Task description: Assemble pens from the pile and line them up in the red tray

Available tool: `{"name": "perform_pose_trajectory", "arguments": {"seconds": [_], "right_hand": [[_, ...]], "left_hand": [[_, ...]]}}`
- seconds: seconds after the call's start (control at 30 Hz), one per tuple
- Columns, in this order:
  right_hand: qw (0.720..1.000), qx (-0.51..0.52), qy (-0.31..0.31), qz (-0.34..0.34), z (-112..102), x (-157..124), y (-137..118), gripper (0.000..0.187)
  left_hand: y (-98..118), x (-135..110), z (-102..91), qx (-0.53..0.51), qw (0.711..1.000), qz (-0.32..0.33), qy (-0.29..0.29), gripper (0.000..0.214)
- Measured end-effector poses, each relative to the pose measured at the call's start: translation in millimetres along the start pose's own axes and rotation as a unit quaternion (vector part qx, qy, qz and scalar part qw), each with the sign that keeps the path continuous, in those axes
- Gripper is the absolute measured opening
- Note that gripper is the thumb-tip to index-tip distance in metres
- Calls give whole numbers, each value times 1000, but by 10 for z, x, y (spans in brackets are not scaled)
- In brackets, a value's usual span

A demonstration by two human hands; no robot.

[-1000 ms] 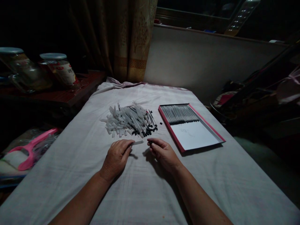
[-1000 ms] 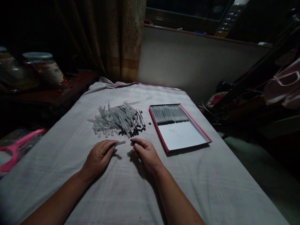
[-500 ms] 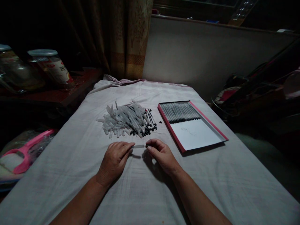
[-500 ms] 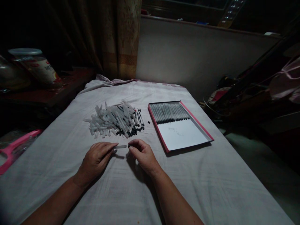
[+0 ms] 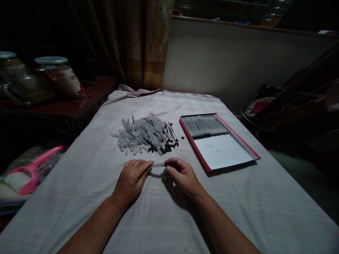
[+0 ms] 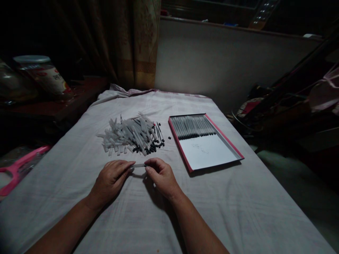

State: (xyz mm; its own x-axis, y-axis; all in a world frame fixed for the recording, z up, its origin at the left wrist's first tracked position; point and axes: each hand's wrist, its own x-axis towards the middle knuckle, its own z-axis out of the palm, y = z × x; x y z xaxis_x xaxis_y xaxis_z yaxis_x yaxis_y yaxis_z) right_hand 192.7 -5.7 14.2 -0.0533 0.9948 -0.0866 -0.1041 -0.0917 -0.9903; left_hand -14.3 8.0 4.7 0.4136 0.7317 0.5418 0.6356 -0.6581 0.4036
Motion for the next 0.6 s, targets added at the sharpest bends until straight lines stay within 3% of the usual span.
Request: {"name": "perform_pose_trajectory", "arguments": {"seconds": [0.1, 0.2, 0.27, 0.37, 0.47, 0.53, 0.6], "right_hand": [[993, -80, 18, -89, -11, 1, 23, 12], [962, -182, 28, -203, -35, 4, 31, 11], [943, -230, 23, -240, -54, 7, 40, 12], [919, -303, 22, -251, -80, 11, 67, 14], [897, -368, 16, -246, -101, 13, 93, 29], [894, -379, 4, -238, -108, 6, 94, 33], [907, -359, -8, -220, -109, -9, 80, 23]], "left_hand": [[-3, -4, 3, 4, 1000, 0, -6, 23], [-4, -8, 5, 9, 1000, 9, -16, 22], [-2, -9, 3, 10, 1000, 14, -21, 22], [3, -7, -5, 9, 999, 19, -26, 21], [5, -5, -6, 11, 999, 26, -33, 21], [3, -4, -3, 13, 999, 24, -34, 21], [1, -4, 1, 13, 999, 18, -32, 21]]}}
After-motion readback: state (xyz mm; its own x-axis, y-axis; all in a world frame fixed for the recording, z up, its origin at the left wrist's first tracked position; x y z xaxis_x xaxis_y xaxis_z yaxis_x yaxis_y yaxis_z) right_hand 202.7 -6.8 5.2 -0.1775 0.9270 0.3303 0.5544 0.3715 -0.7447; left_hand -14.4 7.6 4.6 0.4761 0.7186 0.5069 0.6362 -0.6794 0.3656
